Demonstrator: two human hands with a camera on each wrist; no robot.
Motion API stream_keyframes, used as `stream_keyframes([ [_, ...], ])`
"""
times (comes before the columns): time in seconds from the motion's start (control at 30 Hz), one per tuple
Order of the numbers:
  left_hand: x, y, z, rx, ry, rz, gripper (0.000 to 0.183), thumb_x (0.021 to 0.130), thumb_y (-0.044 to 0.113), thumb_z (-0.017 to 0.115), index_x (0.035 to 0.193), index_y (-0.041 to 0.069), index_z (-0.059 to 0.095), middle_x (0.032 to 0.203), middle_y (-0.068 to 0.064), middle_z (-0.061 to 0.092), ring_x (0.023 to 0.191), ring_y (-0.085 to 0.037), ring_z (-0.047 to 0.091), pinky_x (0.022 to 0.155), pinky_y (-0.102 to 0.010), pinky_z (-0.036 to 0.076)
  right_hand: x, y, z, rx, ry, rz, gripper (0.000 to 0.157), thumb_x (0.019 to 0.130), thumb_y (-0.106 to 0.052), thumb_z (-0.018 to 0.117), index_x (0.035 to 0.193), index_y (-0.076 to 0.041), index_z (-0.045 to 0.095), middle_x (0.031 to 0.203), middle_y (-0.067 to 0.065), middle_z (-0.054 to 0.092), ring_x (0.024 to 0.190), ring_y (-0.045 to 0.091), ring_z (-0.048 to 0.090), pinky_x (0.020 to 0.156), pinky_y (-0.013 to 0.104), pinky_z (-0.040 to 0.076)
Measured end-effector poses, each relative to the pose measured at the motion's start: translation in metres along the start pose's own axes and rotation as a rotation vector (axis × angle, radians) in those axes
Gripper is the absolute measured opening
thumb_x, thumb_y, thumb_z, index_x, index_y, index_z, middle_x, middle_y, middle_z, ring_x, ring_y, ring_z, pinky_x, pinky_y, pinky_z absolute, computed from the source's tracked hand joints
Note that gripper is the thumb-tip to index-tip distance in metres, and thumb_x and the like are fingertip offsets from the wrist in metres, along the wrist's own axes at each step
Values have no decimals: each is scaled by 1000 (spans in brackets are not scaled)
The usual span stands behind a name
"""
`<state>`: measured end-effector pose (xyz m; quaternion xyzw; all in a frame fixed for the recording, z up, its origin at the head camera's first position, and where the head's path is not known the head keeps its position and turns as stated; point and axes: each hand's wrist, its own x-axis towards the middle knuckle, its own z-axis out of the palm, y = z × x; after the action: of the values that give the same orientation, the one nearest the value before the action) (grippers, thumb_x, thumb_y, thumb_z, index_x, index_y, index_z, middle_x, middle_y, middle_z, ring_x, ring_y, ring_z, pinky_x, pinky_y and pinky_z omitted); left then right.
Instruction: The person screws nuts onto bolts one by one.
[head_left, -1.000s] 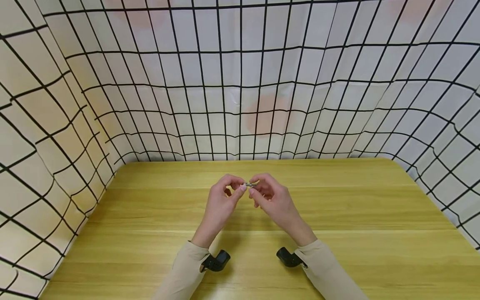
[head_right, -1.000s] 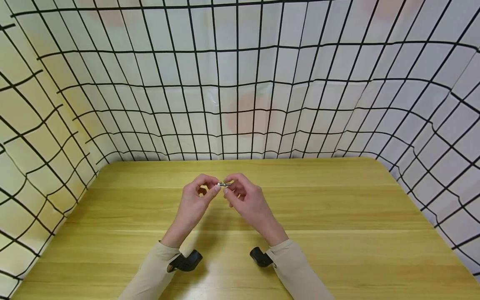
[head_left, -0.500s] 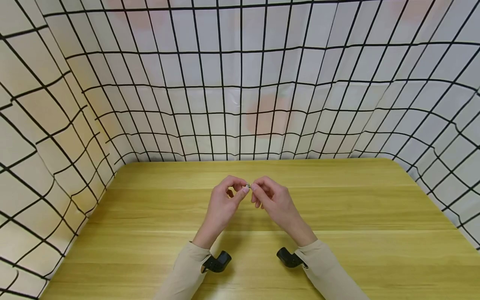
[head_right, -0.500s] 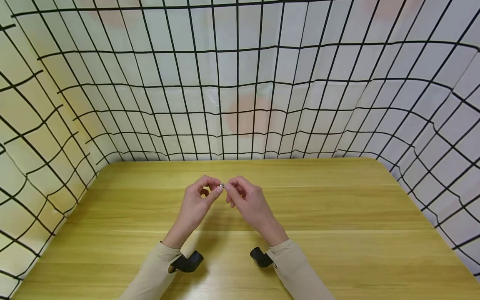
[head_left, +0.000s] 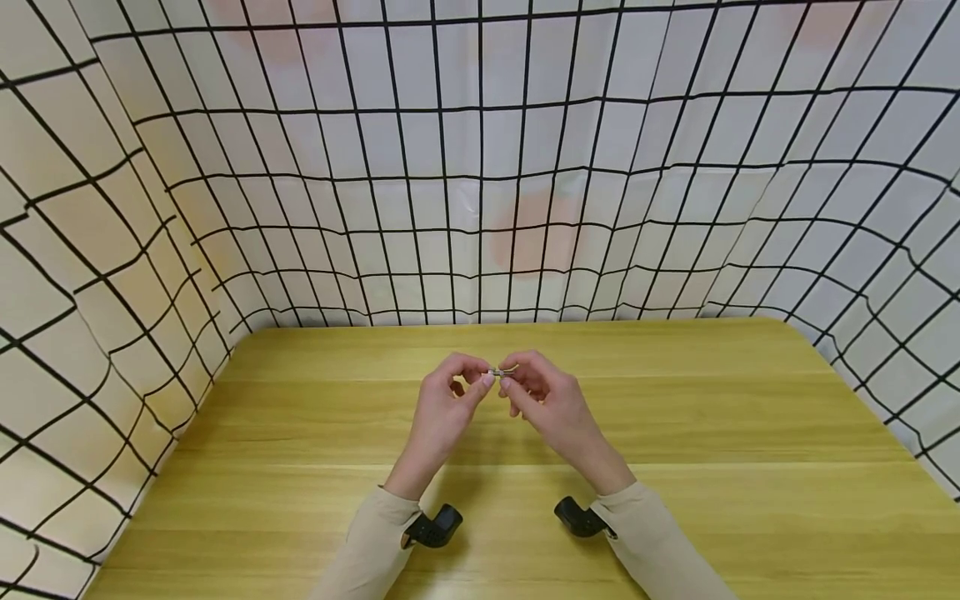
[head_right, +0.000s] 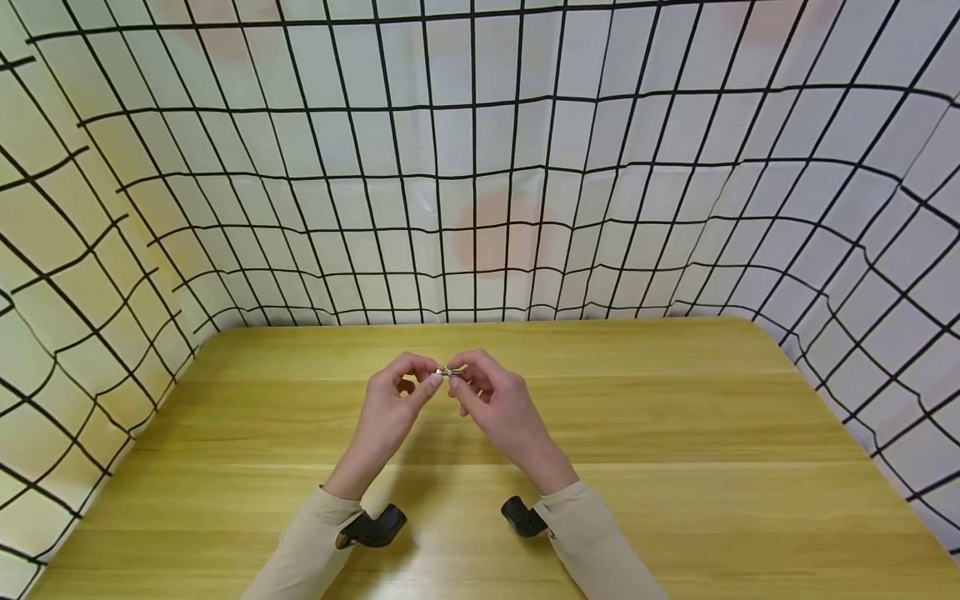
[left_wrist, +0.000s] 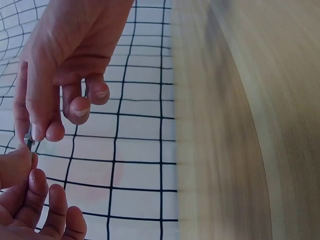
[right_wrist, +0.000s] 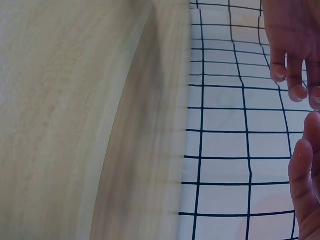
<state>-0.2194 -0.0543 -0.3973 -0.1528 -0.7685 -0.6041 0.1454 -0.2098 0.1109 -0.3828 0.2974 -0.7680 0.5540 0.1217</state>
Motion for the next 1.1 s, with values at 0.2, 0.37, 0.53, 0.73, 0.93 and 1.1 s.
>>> stream_keyframes([
  [0.2,0,0,1,-19,0,-7,7,87,14,67,93,9,67,80,-4,58,78,-20,51,67,-34,35,1,2,1,11,-12,-6,17,91,2,56,108,-2,54,78,5,62,57,32,57,50,30,46],
  [0.37,1,1,1,-24,-3,-3,6,88,13,66,92,9,67,80,-3,58,78,-19,51,67,-34,35,2,2,1,20,-21,8,16,92,1,55,108,-2,54,76,5,62,58,34,56,52,38,47],
  [0.53,0,1,1,-4,-2,-6,4,87,14,67,91,12,66,79,1,56,75,-13,51,66,-32,36,1,1,1,17,-21,17,13,93,0,54,106,-1,54,74,5,61,57,30,56,51,33,46],
  [0.73,0,1,1,10,0,-3,4,87,12,67,91,12,66,79,2,57,75,-13,50,66,-34,37,2,0,2,23,-38,60,9,94,-4,53,103,-3,53,73,5,60,58,32,56,51,33,46],
  [0.93,0,2,1,16,-4,7,4,87,14,67,90,11,66,79,2,56,75,-13,50,66,-34,37,2,2,3,49,-49,118,7,97,-9,50,100,-3,53,73,5,60,59,31,56,52,35,45],
  [1.1,-1,1,2,14,-14,16,3,87,13,67,89,11,66,79,2,56,76,-13,50,65,-33,37,0,4,3,53,-38,145,8,98,-13,49,95,-9,55,72,7,60,57,20,55,50,28,43],
])
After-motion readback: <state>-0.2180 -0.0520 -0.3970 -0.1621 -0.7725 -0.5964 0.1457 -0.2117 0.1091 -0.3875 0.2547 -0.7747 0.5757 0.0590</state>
